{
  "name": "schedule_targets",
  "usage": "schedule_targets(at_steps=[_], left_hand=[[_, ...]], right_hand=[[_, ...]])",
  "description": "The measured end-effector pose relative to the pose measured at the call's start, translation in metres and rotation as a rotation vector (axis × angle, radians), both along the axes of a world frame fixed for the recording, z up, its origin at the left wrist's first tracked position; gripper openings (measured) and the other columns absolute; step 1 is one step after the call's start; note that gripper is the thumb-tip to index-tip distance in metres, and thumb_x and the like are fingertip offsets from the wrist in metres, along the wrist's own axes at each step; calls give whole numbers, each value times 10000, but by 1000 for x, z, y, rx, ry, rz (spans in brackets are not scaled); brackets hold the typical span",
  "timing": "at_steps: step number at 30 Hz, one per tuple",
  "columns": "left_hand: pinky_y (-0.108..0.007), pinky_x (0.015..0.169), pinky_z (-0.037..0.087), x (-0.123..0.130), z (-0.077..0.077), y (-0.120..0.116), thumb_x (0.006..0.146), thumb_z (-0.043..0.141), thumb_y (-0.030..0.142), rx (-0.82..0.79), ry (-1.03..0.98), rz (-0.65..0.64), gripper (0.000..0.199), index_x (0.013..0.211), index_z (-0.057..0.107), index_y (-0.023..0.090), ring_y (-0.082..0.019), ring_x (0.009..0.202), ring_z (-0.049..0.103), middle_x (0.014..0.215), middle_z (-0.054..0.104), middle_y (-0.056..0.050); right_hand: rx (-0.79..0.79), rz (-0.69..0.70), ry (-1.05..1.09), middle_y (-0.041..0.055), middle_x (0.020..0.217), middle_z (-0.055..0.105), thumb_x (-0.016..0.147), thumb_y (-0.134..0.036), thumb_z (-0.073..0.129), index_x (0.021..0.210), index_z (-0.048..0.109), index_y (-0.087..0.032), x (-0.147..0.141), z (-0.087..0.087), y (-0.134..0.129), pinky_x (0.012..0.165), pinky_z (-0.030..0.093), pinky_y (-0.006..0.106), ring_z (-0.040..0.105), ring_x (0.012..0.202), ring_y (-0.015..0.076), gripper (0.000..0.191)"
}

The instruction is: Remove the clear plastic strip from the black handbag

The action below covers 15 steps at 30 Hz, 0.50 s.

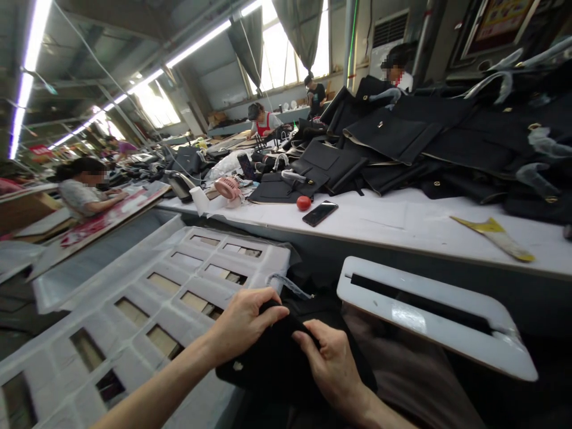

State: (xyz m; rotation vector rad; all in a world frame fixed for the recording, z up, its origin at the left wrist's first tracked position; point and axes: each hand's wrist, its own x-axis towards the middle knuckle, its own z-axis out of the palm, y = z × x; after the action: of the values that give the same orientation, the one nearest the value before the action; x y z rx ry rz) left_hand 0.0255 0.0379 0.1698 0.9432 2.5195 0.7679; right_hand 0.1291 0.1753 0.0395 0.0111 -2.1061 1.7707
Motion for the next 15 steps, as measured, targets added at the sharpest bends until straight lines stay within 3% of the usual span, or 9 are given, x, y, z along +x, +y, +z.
schedule_targets(at_steps=[5,8,11,13,15], left_hand=[[-246,672,381,26,13,-21,912,596,371,24,78,75,231,760,623,199,-130,681,559,690,604,45],[-245,661,390,40,23,-43,917,585,385,23,152,122,214,792,634,218,-136,683,568,712,612,41],[-240,611,391,52,31,-66,920,581,442,60,228,200,241,816,639,234,-134,632,557,695,599,43],[-231,587,390,59,35,-77,910,597,470,92,264,235,249,822,639,241,-125,599,549,681,593,49],[-217,580,394,66,36,-83,901,615,467,112,294,242,238,821,638,244,-117,593,554,681,597,52]], right_hand=[[55,69,81,8,689,585,995,-322,502,777,619,-165,7,15,-5,578,339,264,532,614,140,294],[167,174,162,38,942,660,979,-332,568,1031,645,-177,12,22,4,780,438,289,604,861,189,181],[237,162,162,62,1226,592,894,-285,702,1258,546,-199,20,19,13,1005,389,351,531,1139,226,405],[233,149,141,55,1217,585,889,-246,701,1250,538,-210,26,15,13,990,400,351,526,1130,220,398],[229,157,168,42,1095,617,935,-245,633,1150,573,-204,32,9,7,890,428,334,559,1017,205,226]])
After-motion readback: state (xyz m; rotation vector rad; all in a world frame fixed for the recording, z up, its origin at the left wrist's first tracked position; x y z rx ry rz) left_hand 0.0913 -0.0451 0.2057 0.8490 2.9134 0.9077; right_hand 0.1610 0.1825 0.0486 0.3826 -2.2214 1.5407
